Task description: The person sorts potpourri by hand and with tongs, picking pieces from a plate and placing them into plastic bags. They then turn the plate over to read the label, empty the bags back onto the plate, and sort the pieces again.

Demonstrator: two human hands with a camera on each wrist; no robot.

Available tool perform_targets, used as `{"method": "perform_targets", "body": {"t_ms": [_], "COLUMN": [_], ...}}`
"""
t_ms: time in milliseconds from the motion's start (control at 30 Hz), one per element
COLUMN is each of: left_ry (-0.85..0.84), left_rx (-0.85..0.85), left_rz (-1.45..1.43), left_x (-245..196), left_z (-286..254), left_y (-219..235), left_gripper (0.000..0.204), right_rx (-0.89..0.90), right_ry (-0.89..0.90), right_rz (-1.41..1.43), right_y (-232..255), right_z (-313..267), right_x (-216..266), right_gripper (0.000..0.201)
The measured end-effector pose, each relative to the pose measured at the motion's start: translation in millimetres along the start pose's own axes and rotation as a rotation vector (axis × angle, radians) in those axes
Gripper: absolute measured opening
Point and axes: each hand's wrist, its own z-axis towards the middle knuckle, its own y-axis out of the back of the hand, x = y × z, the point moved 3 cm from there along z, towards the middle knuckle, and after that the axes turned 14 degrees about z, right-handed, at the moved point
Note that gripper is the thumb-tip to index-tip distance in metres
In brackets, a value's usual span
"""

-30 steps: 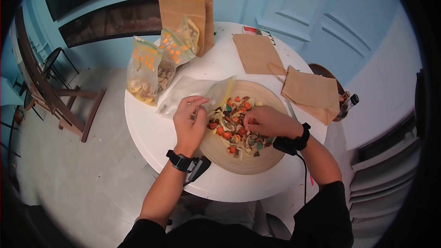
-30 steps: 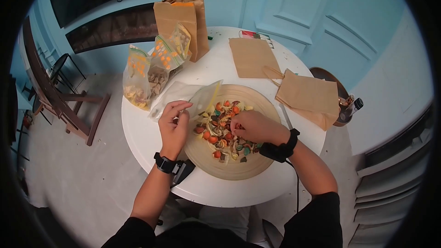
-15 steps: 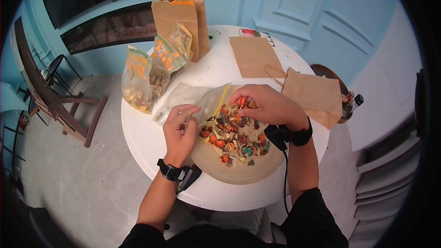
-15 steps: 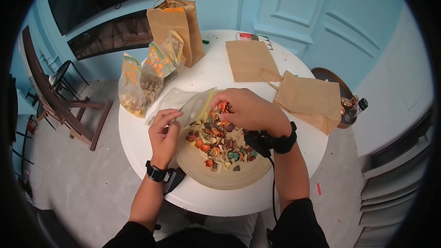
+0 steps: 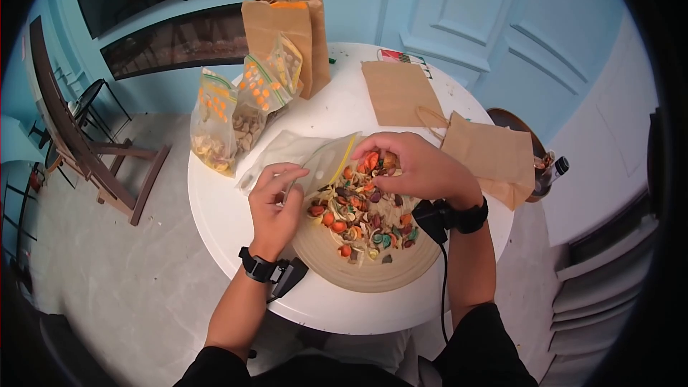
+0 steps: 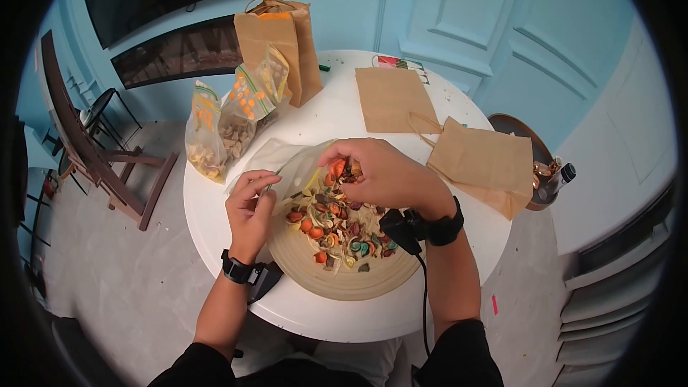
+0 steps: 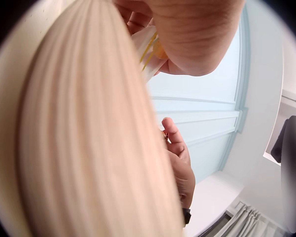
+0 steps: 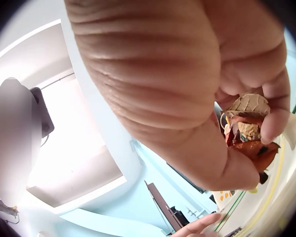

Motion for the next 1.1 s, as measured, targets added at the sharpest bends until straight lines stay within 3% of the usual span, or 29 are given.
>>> {"method": "perform_targets", "body": {"t_ms": [333,433,533,933,1100], "left_ry": [0.005,0.007,0.004,-0.008,-0.004], "left_rx": [0.007,0.012,0.013,0.002,0.005], "left_rz": [0.022,0.016,0.013,0.024,0.027], "left_x": [-1,-2,-2,-2,1], "left_z": [0,1,0,1,1], "left_y": [0,1,1,2,1], "left_gripper": [0.029,0.028,0.028,0.028,0.028], "right_rx": [0.000,0.005,-0.004,0.106,0.071], "right_ry": [-0.139,-0.071,0.061,-0.141,-0.123], "right_rz": [0.057,-0.139,-0.144,-0.081,-0.139], "right_y": [12,18,16,13,16], "right_z": [-8,-11,-9,-10,-12], "right_x": [4,8,-6,1,6], "right_gripper": [0.037,0.036,0.037,0.042,0.040]}}
